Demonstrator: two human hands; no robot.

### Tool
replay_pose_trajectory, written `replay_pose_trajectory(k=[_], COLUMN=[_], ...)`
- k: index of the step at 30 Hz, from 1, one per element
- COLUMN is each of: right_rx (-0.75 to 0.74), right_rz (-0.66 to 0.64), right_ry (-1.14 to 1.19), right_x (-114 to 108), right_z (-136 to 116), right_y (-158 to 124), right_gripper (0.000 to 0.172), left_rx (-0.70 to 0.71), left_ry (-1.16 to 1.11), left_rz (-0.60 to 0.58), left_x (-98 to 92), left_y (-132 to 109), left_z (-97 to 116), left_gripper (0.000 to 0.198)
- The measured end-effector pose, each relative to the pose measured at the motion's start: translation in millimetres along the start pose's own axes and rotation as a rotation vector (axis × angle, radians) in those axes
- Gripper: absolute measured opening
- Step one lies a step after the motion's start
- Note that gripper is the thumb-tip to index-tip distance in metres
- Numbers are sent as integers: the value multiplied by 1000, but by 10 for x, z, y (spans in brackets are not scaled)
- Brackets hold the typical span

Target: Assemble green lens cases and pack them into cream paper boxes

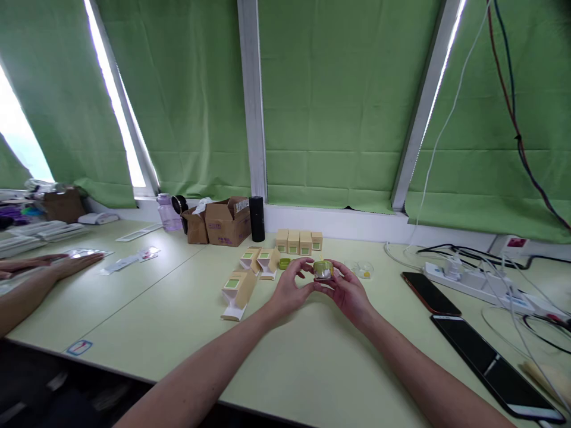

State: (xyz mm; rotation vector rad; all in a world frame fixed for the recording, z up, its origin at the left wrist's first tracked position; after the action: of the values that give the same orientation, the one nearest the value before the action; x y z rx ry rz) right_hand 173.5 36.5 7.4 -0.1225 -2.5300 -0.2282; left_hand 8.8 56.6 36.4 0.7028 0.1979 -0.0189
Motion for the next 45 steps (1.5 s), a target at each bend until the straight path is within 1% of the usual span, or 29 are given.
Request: replay_pose_trajectory(k=[4, 10, 14, 18, 23, 27, 34, 40, 43, 45], right_rx=[51, 68, 80, 72, 43, -17, -134, -223, -291, -326], right_rz=[8, -2, 2, 8, 36, 88, 138, 183, 195, 180], right_ry=[89, 112, 108, 111, 88, 57, -68, -205, -269, -293], right_x=[-54, -73, -62, -42, -37, -45, -4, 23, 30, 39], right_z=[14, 39, 49, 22, -10, -27, -76, -87, -92, -108], right_y=[41, 62, 54, 40, 35, 26, -30, -21, -15, -30], right_gripper=[36, 25, 25, 28, 37, 42, 54, 65, 67, 67], left_rx=[59, 131, 151, 138, 66, -1, -120, -224, -318, -362], left_ry=[-8, -34, -51, -53, -52, -63, -69, -199, -345, -441], left_rz=[-17, -11, -5, -5, -22, -37, -45, -48, -95, -130], left_x=[6, -2, -7, -2, 8, 15, 24, 49, 84, 104], left_y=[-17, -21, -20, -18, -10, -9, -11, 33, 45, 51], left_z=[4, 34, 47, 28, -1, 12, 8, -119, -183, -193], left_gripper=[50, 44, 41, 39, 38, 37, 45, 67, 76, 75])
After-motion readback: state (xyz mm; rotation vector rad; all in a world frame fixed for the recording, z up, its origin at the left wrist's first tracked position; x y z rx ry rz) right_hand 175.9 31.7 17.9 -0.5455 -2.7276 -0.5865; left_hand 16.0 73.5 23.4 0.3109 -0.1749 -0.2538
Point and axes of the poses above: each hand's wrist, its own y-axis towards the middle knuckle, its own x-axis out of the palm, z = x × y, the point moved 4 cm from there along y, towards the middle knuckle, and after that the axes turned 13 degrees about z, right-handed, at the moved point
